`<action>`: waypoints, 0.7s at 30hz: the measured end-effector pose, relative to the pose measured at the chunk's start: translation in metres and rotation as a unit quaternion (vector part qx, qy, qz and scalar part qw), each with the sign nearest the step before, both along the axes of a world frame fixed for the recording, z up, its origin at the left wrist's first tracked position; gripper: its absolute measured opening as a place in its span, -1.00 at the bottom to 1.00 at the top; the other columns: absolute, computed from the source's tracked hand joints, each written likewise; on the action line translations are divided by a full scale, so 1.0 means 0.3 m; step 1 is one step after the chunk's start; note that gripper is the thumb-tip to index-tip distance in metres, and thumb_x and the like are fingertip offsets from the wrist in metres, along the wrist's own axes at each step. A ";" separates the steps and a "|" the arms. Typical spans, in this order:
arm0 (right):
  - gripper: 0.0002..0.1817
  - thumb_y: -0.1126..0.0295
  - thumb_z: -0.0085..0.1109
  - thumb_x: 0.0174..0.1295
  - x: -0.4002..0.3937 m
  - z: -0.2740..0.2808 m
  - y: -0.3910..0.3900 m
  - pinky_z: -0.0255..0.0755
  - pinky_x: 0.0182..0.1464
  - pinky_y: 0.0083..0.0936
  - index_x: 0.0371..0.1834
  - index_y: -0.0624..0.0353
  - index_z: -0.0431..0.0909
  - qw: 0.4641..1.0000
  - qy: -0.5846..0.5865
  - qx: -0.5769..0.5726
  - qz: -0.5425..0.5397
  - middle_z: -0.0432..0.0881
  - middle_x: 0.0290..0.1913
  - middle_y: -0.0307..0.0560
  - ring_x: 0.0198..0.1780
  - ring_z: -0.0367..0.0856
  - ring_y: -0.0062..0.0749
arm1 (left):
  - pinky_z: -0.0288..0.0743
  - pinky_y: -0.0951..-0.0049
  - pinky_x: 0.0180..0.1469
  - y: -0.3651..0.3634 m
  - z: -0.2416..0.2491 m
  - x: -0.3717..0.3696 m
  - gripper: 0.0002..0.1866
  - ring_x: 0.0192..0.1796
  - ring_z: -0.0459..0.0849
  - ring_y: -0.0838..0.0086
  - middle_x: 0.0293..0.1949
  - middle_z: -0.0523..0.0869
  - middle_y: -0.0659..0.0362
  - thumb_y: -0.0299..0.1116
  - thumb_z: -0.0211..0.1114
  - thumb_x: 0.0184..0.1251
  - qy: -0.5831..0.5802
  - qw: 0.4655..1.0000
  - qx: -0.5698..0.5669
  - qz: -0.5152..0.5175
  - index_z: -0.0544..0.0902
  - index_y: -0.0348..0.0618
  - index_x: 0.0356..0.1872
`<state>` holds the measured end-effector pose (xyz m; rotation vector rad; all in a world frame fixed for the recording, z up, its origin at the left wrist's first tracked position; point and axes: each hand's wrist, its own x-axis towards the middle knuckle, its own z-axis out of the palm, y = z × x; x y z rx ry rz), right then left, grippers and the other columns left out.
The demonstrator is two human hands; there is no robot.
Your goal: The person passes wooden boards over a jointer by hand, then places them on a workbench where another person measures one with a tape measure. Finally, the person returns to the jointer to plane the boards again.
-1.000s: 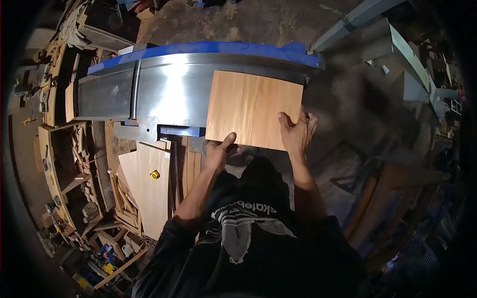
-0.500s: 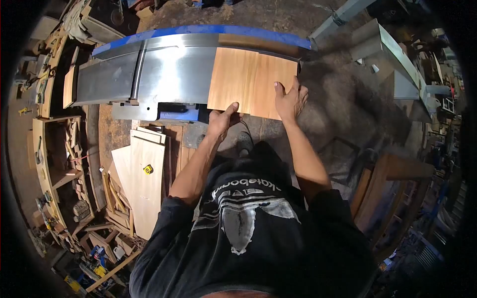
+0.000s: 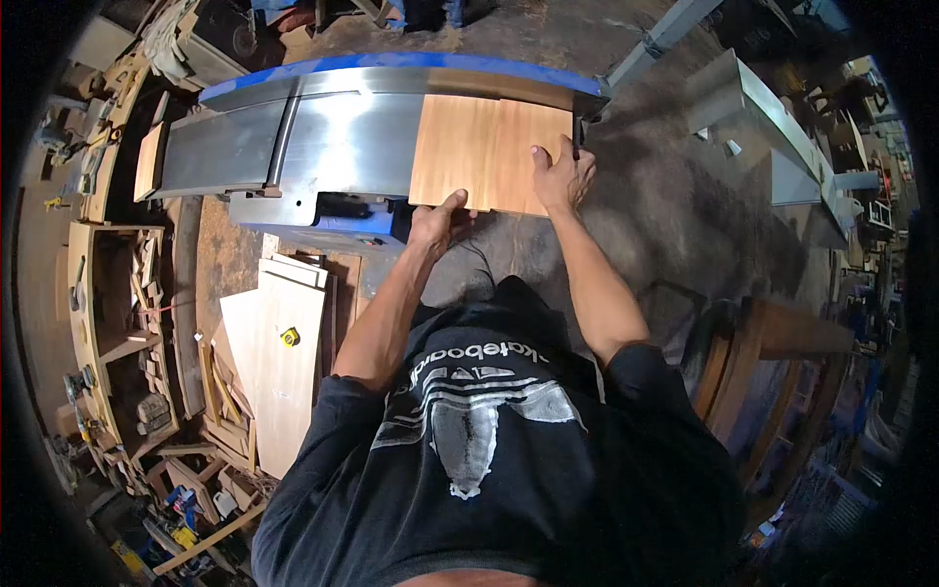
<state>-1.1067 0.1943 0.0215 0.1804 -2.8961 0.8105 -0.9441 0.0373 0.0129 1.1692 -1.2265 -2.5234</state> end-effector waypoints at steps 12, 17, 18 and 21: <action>-0.27 -0.12 0.31 0.25 -0.009 0.008 0.005 0.30 0.32 0.02 0.43 -0.01 0.45 1.000 -0.015 0.003 0.021 0.36 0.21 0.24 0.29 0.31 0.15 | 0.73 0.20 -0.21 0.007 0.043 -0.028 -0.64 -0.27 0.80 0.29 -0.25 0.78 0.06 -0.26 0.42 0.40 -0.052 0.998 -0.024 0.000 0.58 -0.20 0.08; -0.19 -0.12 0.33 0.23 -0.018 0.014 0.036 0.27 0.34 0.06 0.50 -0.04 0.35 0.999 -0.025 0.020 0.044 0.33 0.28 0.30 0.32 0.27 0.22 | 0.74 0.26 -0.22 -0.049 0.104 0.026 -0.41 -0.32 0.81 0.24 -0.26 0.80 0.06 0.02 0.49 0.30 -0.162 0.950 -0.197 -0.177 0.64 -0.32 0.10; -0.13 -0.13 0.37 0.17 -0.010 0.032 0.062 0.24 0.38 0.07 0.53 -0.06 0.31 0.995 -0.033 -0.001 0.090 0.25 0.36 0.35 0.36 0.23 0.29 | 0.72 0.29 -0.25 -0.068 0.134 0.052 -0.34 -0.38 0.81 0.28 -0.34 0.81 0.02 0.12 0.53 0.20 -0.150 0.911 -0.321 -0.210 0.70 -0.33 0.03; 0.02 -0.15 0.47 0.05 0.057 0.128 0.153 0.15 0.47 0.08 0.58 -0.09 0.24 0.976 -0.061 0.019 0.210 0.04 0.51 0.43 0.45 0.10 0.40 | 0.66 0.16 0.01 -0.127 0.242 0.090 -0.17 -0.09 0.81 0.14 -0.15 0.80 -0.15 0.23 0.59 0.00 -0.195 0.779 -0.540 -0.253 0.67 -0.30 0.11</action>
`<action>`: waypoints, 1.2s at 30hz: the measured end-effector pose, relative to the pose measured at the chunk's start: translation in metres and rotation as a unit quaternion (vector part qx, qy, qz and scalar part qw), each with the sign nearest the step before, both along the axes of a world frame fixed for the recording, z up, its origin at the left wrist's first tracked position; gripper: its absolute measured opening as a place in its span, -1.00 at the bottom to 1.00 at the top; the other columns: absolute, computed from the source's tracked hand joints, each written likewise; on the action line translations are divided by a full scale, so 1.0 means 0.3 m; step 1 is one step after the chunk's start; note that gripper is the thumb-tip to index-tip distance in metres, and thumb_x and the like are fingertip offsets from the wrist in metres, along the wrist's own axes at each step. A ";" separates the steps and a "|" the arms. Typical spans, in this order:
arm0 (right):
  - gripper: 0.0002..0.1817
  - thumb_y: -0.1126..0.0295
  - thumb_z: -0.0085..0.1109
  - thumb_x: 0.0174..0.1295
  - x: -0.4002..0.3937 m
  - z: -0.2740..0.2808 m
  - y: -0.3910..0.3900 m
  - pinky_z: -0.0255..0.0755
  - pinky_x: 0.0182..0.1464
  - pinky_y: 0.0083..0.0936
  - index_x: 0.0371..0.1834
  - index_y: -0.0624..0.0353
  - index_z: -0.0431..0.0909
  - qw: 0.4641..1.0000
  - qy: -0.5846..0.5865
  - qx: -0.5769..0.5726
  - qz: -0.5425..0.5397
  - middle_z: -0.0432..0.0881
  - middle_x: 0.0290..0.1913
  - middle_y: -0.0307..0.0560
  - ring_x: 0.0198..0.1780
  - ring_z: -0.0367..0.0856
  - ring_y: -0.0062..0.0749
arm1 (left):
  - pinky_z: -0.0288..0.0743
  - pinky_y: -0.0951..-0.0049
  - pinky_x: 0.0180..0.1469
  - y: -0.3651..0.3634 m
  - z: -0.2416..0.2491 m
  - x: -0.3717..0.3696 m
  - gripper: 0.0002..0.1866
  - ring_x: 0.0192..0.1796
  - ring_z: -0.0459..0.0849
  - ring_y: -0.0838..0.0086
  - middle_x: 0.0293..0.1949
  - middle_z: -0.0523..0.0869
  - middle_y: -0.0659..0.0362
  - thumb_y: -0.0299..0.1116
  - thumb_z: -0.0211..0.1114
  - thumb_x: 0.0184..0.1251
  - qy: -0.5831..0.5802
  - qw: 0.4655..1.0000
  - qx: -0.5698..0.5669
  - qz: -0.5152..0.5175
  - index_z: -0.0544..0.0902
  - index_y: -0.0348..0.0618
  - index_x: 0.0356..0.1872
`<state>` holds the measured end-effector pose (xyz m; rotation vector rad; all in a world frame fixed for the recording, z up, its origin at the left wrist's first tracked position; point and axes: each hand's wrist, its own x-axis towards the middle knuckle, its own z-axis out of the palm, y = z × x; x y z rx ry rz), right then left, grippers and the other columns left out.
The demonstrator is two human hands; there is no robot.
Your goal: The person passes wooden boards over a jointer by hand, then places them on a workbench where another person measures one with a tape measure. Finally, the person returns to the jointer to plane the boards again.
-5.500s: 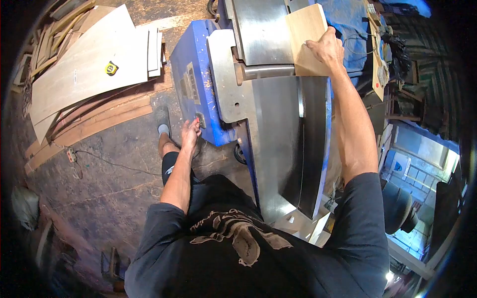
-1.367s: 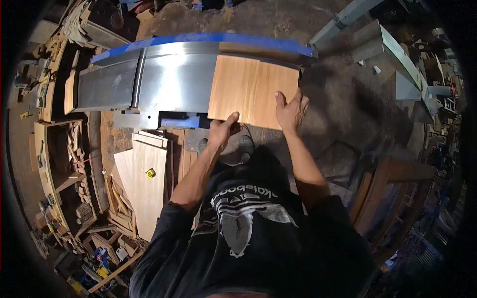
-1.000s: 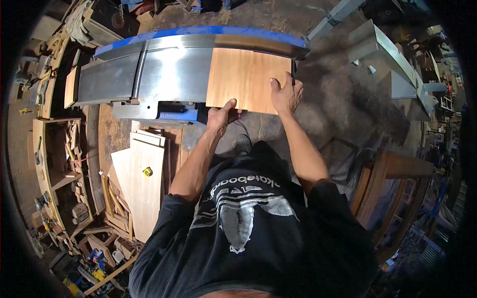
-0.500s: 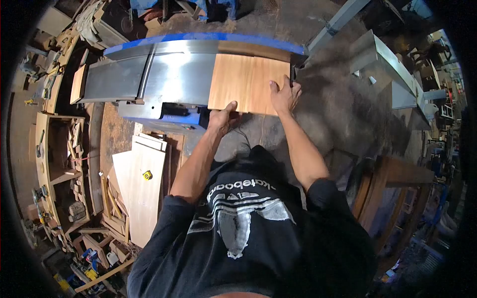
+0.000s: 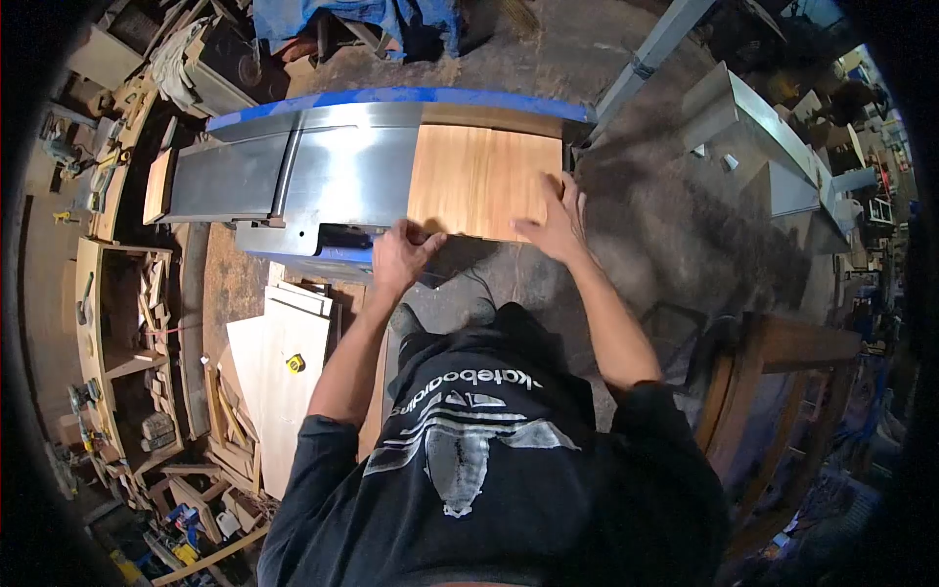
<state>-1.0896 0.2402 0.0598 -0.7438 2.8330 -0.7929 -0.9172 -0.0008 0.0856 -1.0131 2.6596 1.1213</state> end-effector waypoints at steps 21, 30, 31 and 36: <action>0.12 -0.13 0.60 -0.12 0.030 -0.081 -0.004 -0.09 0.56 0.30 0.56 -0.04 0.30 0.990 0.045 0.049 0.128 -0.24 0.64 0.37 0.58 -0.25 0.59 | 0.29 -0.45 0.25 0.055 -0.136 -0.176 0.10 0.39 0.14 -0.55 0.53 0.17 -0.13 0.45 0.45 -0.18 0.072 0.910 -0.342 -0.222 0.38 0.15 0.45; 0.14 -0.17 0.57 -0.08 0.031 -0.096 -0.006 -0.04 0.54 0.33 0.60 -0.07 0.21 0.986 0.053 0.081 0.137 -0.24 0.65 0.33 0.56 -0.26 0.66 | 0.24 -0.42 0.34 0.049 -0.119 -0.177 0.12 0.45 0.04 -0.54 0.60 0.08 -0.04 0.49 0.43 -0.13 0.015 0.919 -0.322 -0.227 0.32 0.22 0.51; 0.15 -0.18 0.56 -0.07 0.030 -0.096 -0.006 -0.06 0.55 0.30 0.61 -0.07 0.21 0.986 0.057 0.078 0.136 -0.25 0.65 0.33 0.56 -0.25 0.60 | 0.23 -0.40 0.36 0.042 -0.120 -0.177 0.12 0.46 0.03 -0.53 0.60 0.08 -0.03 0.41 0.49 -0.14 0.014 0.920 -0.315 -0.231 0.31 0.22 0.51; 0.16 -0.20 0.54 -0.05 0.043 -0.081 -0.014 -0.08 0.57 0.25 0.63 -0.07 0.16 0.986 0.052 0.089 0.134 -0.24 0.65 0.33 0.57 -0.24 0.53 | 0.22 -0.35 0.42 0.011 -0.128 -0.162 0.18 0.49 -0.02 -0.56 0.61 0.06 -0.04 0.04 0.69 -0.23 0.006 0.919 -0.297 -0.257 0.23 0.19 0.53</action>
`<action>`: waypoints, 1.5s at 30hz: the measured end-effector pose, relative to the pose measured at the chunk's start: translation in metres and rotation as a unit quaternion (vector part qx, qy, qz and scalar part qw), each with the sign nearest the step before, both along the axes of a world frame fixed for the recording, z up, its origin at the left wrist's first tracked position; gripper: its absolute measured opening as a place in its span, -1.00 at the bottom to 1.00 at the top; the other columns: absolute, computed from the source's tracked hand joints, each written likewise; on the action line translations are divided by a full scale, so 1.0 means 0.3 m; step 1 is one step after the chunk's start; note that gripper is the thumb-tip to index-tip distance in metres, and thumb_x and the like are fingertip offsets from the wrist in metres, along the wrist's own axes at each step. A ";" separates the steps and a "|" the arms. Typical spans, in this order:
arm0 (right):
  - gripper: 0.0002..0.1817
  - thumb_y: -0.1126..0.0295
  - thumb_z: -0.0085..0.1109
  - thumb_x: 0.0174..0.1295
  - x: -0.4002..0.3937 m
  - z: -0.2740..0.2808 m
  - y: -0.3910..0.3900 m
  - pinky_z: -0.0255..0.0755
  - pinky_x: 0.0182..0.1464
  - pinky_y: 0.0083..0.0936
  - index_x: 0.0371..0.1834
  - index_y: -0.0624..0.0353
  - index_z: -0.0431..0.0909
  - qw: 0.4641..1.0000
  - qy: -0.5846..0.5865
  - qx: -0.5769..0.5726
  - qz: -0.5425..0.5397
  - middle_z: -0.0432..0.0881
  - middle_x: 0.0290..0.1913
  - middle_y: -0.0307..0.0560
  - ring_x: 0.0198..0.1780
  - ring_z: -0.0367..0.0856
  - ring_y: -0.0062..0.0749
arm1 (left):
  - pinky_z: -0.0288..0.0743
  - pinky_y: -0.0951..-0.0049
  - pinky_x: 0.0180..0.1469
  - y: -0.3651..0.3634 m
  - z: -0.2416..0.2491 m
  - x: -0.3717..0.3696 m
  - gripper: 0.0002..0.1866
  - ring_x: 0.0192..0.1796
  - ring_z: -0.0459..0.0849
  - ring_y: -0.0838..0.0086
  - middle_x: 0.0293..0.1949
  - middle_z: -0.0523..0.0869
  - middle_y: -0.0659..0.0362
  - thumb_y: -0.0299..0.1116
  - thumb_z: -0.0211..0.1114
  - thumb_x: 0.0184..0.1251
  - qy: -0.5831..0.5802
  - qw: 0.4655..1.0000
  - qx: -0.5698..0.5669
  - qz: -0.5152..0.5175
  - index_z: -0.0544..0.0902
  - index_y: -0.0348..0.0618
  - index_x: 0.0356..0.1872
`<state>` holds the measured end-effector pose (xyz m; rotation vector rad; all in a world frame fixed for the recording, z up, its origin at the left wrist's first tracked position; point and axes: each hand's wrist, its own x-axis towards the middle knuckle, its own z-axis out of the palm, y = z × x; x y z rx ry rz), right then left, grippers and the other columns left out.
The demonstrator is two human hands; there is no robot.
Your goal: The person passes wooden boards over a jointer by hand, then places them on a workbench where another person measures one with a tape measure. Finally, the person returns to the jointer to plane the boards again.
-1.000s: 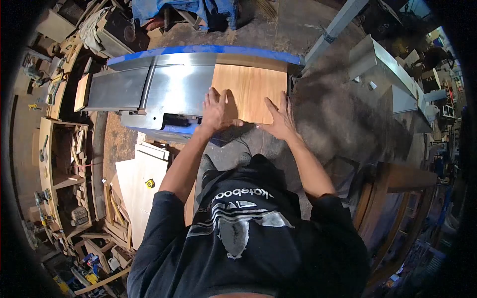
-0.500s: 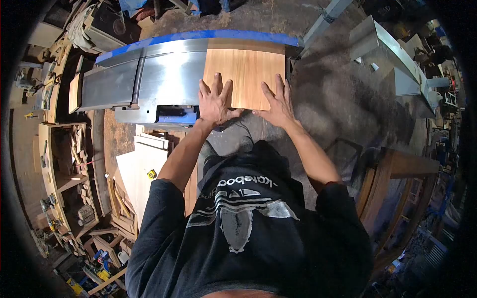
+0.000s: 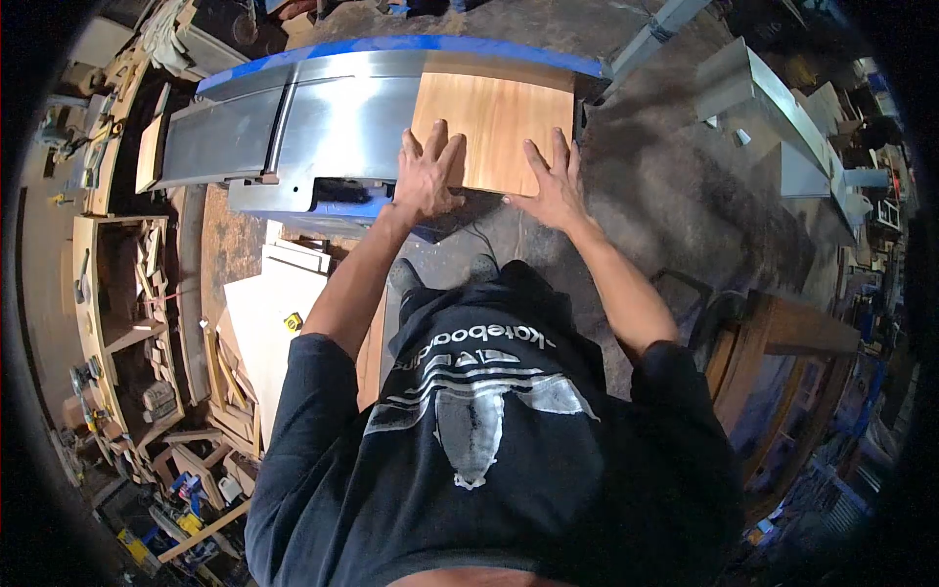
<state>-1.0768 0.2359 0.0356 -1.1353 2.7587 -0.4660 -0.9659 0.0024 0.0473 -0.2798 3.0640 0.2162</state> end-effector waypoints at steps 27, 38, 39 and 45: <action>-0.13 0.06 0.40 0.19 0.123 0.029 -0.040 0.23 0.40 0.00 0.43 0.44 0.31 0.939 -0.076 -0.160 -0.294 0.52 0.26 0.39 0.33 0.38 0.28 | 0.19 0.10 0.52 -0.049 0.059 0.080 -0.01 0.46 0.34 -0.08 0.38 0.40 -0.25 0.04 0.46 0.10 0.100 0.899 0.370 0.210 0.25 -0.43 0.43; -0.36 0.32 0.46 0.12 0.029 0.001 0.120 0.41 0.29 -0.20 0.26 0.34 0.47 0.881 -0.197 -0.314 -0.295 0.66 0.13 0.23 0.23 0.60 0.04 | 0.37 0.08 0.38 0.035 0.088 0.058 -0.19 0.26 0.54 -0.07 0.17 0.62 -0.20 -0.14 0.49 0.05 0.112 0.920 0.339 0.163 0.42 -0.37 0.31; -0.34 0.31 0.46 0.14 0.032 0.001 0.120 0.44 0.27 -0.25 0.28 0.36 0.45 0.868 -0.213 -0.333 -0.299 0.65 0.16 0.22 0.23 0.61 -0.01 | 0.40 0.07 0.35 0.031 0.074 0.065 -0.19 0.23 0.56 -0.09 0.15 0.63 -0.22 -0.15 0.49 0.05 0.124 0.909 0.353 0.183 0.42 -0.37 0.31; -0.37 0.24 0.47 0.22 0.023 -0.156 0.162 0.72 -0.29 -0.26 0.29 0.12 0.37 0.663 -0.423 -0.428 -0.445 0.53 0.12 -0.08 0.10 0.59 -0.24 | 0.57 0.43 0.02 0.069 -0.167 0.108 -0.57 -0.08 0.67 0.40 -0.09 0.67 0.08 -0.37 0.41 0.33 0.283 0.719 0.508 0.381 0.52 -0.48 0.07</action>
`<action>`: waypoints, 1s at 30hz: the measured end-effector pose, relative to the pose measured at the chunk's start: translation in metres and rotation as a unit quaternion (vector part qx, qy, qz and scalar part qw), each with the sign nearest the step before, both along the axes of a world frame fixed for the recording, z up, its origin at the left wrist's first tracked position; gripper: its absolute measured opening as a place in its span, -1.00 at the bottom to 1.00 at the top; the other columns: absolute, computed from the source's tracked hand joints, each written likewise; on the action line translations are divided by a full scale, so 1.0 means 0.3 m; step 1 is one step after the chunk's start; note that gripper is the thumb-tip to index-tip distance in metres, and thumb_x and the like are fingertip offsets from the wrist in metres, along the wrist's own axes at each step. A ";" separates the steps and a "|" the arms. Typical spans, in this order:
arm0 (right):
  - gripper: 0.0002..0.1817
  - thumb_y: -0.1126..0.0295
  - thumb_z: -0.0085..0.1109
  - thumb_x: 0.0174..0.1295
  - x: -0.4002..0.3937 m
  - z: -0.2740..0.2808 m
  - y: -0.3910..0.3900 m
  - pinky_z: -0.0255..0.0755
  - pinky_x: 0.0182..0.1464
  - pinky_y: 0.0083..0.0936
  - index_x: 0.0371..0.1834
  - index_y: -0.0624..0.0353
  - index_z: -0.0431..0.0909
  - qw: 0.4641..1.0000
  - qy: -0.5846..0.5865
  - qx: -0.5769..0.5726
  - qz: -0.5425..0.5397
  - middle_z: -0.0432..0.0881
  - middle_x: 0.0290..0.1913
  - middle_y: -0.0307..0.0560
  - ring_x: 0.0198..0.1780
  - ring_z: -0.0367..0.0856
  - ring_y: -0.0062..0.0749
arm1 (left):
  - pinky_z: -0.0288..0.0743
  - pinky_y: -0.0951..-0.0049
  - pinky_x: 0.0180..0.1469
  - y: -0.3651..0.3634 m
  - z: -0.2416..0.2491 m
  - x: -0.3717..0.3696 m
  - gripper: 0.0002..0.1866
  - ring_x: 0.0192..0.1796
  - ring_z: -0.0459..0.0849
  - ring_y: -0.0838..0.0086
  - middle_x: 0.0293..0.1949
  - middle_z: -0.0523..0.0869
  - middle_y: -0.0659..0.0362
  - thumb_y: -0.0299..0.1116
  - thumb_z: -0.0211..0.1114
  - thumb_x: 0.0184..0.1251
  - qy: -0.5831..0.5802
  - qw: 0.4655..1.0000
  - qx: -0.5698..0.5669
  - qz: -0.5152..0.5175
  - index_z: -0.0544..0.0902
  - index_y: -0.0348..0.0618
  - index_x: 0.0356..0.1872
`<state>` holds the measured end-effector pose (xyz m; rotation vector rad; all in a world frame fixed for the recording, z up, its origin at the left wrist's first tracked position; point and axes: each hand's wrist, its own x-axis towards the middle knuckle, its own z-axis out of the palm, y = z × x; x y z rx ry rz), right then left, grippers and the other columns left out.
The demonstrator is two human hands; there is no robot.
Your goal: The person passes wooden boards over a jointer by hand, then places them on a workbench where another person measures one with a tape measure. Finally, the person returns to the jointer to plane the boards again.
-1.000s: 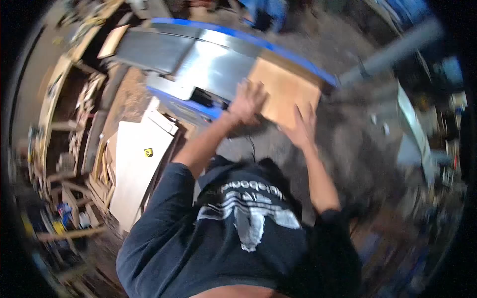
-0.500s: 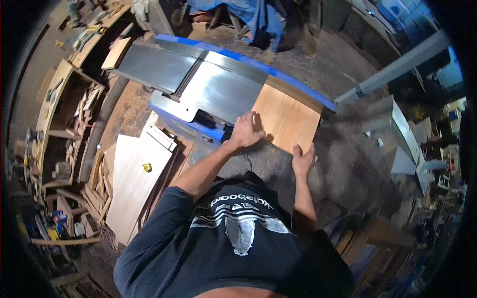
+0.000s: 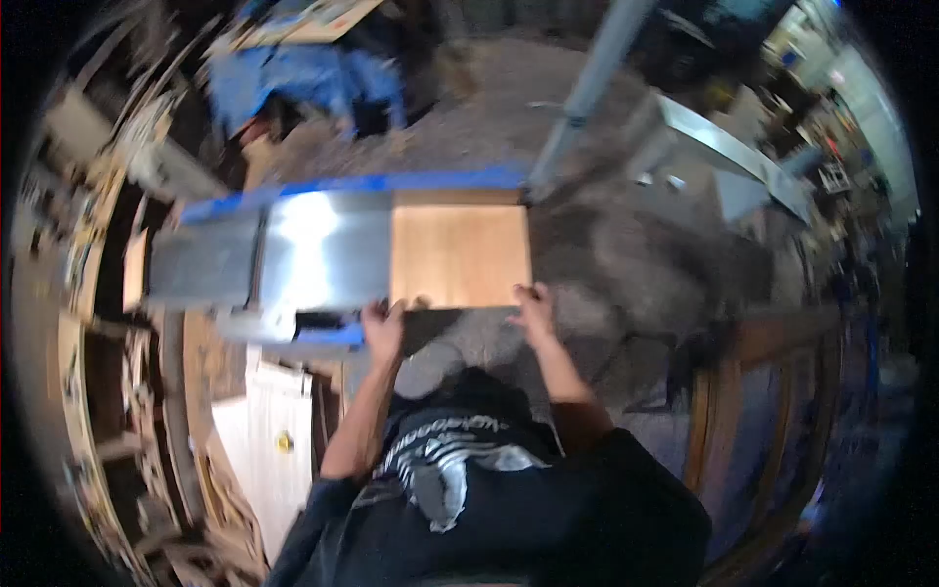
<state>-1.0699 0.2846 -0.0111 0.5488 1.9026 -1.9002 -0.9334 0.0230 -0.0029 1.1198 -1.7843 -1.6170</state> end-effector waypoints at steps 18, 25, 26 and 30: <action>-0.65 0.29 0.37 0.30 0.326 0.028 0.043 0.52 -0.37 -0.34 0.04 0.20 0.52 0.988 -0.096 -0.117 0.035 0.56 -0.09 -0.10 -0.16 0.56 -0.33 | 0.67 0.33 -0.26 0.011 -0.042 0.118 -0.62 -0.23 0.74 0.29 -0.21 0.75 0.07 -0.08 0.30 0.47 0.041 0.832 0.520 -0.189 0.62 -0.17 0.06; -0.66 0.24 0.29 0.40 0.370 0.084 0.057 0.47 -0.32 -0.39 0.15 0.14 0.58 0.957 -0.093 -0.262 0.081 0.57 -0.20 -0.16 -0.31 0.55 -0.37 | 0.59 0.21 0.10 0.081 -0.052 0.104 -0.75 0.03 0.72 0.30 -0.06 0.74 0.16 -0.22 0.34 0.46 0.038 0.811 0.527 -0.252 0.65 -0.15 -0.01; -0.59 0.20 0.33 0.38 0.371 0.101 0.107 0.52 -0.36 -0.38 0.19 0.15 0.55 0.949 0.181 -0.005 0.259 0.58 -0.21 -0.15 -0.33 0.59 -0.38 | 0.59 0.22 0.10 0.105 -0.047 0.092 -0.78 0.03 0.72 0.30 -0.07 0.74 0.16 -0.25 0.34 0.47 0.053 0.824 0.510 -0.241 0.66 -0.15 -0.04; -0.54 0.26 0.31 0.36 0.327 0.158 0.252 0.64 -0.23 -0.23 0.22 0.27 0.48 0.963 -0.098 -0.239 0.079 0.62 -0.15 -0.02 -0.25 0.69 -0.15 | 0.44 0.35 0.03 0.157 0.157 0.142 -0.81 -0.12 0.56 0.42 -0.14 0.67 0.27 -0.25 0.34 0.43 0.084 0.818 0.499 -0.273 0.64 -0.08 -0.08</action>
